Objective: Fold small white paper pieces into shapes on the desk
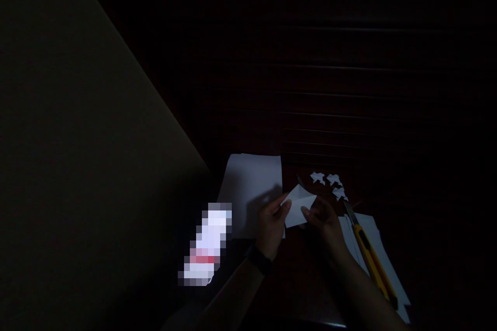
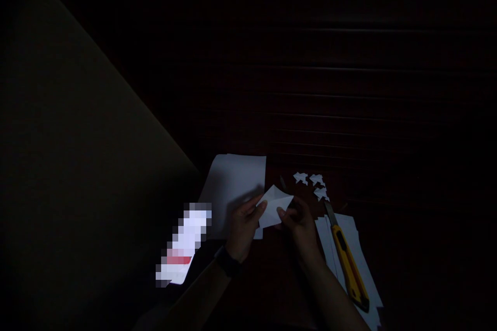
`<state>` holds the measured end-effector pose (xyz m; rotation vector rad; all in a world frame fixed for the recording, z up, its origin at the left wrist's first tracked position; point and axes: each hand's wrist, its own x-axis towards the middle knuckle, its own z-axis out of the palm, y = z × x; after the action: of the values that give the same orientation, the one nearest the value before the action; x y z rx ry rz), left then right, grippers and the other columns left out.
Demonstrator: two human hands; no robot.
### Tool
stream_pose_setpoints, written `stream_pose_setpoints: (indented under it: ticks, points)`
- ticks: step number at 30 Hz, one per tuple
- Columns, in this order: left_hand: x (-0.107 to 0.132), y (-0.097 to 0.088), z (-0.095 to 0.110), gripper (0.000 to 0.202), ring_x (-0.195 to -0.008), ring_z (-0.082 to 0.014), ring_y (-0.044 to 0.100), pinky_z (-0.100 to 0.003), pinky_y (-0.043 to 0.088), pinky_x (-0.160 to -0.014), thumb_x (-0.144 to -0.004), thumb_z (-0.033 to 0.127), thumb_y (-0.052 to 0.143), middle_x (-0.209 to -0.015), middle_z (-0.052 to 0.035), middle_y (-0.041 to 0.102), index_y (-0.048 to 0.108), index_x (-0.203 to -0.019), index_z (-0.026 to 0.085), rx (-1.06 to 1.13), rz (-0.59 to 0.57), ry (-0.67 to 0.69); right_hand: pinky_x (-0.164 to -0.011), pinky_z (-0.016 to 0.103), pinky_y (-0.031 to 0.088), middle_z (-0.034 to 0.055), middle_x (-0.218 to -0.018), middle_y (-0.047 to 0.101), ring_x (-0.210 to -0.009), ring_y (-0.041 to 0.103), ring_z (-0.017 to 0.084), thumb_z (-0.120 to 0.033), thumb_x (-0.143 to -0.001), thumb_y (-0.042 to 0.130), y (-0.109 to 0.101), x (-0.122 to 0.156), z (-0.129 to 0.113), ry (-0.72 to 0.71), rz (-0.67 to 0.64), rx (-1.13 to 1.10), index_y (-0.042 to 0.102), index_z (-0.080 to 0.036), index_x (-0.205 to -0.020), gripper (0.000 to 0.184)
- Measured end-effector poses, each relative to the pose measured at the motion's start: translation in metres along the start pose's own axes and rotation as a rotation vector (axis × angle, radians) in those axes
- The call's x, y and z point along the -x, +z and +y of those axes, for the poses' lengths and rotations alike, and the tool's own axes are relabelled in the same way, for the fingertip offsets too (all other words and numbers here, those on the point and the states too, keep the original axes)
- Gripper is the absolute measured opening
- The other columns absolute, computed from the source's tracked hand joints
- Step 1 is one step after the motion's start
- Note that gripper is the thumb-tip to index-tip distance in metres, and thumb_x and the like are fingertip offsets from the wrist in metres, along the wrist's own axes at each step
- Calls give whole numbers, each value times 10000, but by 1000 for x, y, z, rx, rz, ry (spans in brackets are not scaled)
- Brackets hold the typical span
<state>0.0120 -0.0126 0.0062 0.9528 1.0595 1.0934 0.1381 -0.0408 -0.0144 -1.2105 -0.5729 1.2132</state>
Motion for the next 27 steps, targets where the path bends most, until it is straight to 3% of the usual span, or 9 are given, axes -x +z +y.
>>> stream_pose_setpoints:
  ticks: [5, 10, 13, 16, 19, 23, 27]
  points:
    - [3, -1, 3, 296, -836, -197, 635, -258, 498, -697, -788, 347, 584, -957, -76, 698, 691, -989, 159, -103, -73, 78, -593, 266, 481, -34, -677, 647, -611, 603, 146, -238, -664, 734, -10, -4, -6, 1, -7, -16, 572, -223, -1030, 400]
    - [7, -2, 9, 292, -702, -172, 629, -229, 471, -590, -798, 361, 562, -792, -52, 705, 713, -916, 141, -204, -158, 61, -617, 286, 481, -4, -735, 669, -632, 610, 159, -190, -623, 724, -18, -13, -8, -63, 39, 32, 583, -206, -986, 389]
    - [7, 1, 8, 314, -692, -182, 633, -229, 472, -576, -785, 399, 568, -739, -53, 699, 717, -803, 124, -228, -145, 70, -600, 273, 476, -25, -716, 649, -610, 598, 145, -158, -621, 707, -19, -15, -8, -106, 60, 22, 566, -227, -920, 338]
    - [4, 2, 4, 289, -741, -197, 653, -246, 500, -623, -760, 369, 611, -816, -71, 707, 682, -917, 136, -186, -111, 59, -552, 243, 453, -45, -640, 612, -564, 566, 129, -150, -623, 709, -17, -14, -11, -112, 35, 46, 562, -223, -809, 249]
    - [2, 1, -2, 327, -799, -216, 662, -284, 520, -684, -761, 351, 615, -892, -97, 707, 652, -1009, 140, -155, -118, 40, -567, 252, 452, -19, -684, 633, -595, 575, 147, -225, -664, 705, -14, -10, -17, -76, -17, 84, 601, -209, -811, 181]
    - [0, -1, -8, 290, -841, -228, 656, -310, 518, -742, -773, 362, 597, -919, -105, 705, 688, -931, 136, -194, -97, 70, -556, 265, 438, 17, -678, 648, -612, 580, 178, -406, -758, 614, -11, -4, -26, -11, -31, 117, 659, -175, -778, 237]
    - [-1, -3, -9, 286, -807, -220, 657, -294, 517, -703, -778, 379, 587, -886, -89, 710, 698, -904, 147, -226, -104, 88, -584, 276, 440, 21, -652, 652, -652, 593, 203, -420, -751, 629, -10, -1, -31, -15, -72, 285, 686, -164, -754, 263]
